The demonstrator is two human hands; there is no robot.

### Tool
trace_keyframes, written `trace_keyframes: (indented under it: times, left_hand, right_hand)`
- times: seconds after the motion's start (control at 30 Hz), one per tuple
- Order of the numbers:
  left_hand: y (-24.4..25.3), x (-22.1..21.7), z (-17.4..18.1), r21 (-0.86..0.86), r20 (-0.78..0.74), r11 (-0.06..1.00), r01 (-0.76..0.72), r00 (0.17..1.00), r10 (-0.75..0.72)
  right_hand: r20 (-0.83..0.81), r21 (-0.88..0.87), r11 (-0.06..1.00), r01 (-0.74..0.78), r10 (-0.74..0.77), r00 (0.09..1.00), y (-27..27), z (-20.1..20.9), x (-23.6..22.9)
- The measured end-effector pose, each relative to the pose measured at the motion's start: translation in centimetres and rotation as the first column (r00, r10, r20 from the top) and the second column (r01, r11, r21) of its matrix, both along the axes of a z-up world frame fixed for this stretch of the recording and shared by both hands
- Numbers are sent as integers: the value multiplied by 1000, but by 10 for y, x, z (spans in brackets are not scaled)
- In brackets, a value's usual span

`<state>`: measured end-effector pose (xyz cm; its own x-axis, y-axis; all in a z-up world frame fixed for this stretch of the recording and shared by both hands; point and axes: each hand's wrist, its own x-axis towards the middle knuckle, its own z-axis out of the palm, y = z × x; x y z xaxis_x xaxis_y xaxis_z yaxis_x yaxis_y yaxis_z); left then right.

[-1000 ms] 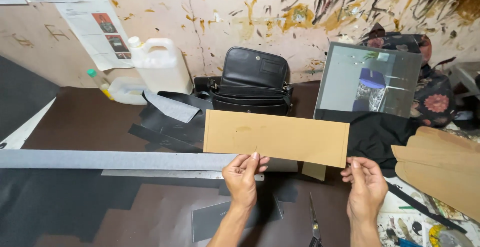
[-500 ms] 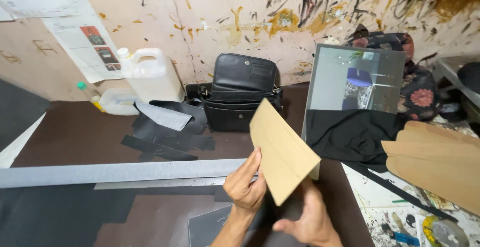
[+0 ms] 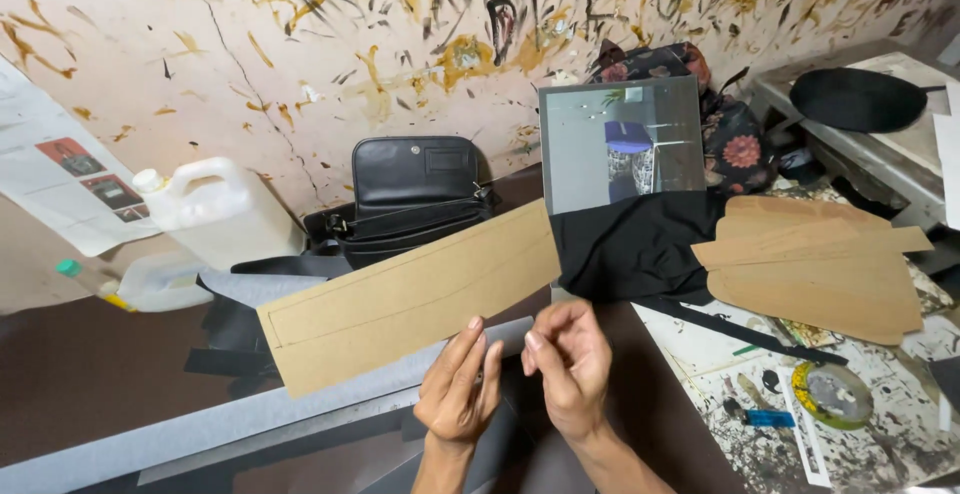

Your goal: Inspecting a leather bag and preparing leather components using templates, scissors, and a ruler.

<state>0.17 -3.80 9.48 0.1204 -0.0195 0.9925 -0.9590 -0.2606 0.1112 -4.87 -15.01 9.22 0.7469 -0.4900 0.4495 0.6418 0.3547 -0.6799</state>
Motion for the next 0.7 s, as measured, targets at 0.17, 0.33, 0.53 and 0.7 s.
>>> trace_keyframes:
  times: [0.17, 0.33, 0.53, 0.7]
  left_hand:
    - [1, 1, 1, -68, -55, 997, 34, 998, -38]
    - [8, -1, -10, -220, -222, 975, 14, 973, -64]
    - [50, 37, 1, -710, -440, 703, 30, 761, -477]
    - [68, 42, 45, -655, -659, 732, -188, 615, -432]
  right_hand:
    - [-251, 13, 993, -116, 116, 961, -7, -9, 14]
    - [-241, 245, 959, 145, -85, 967, -21, -26, 41]
    - [-164, 128, 973, 194, -173, 971, -54, -7, 35]
    - [-135, 13, 966, 260, -256, 957, -68, -1, 38]
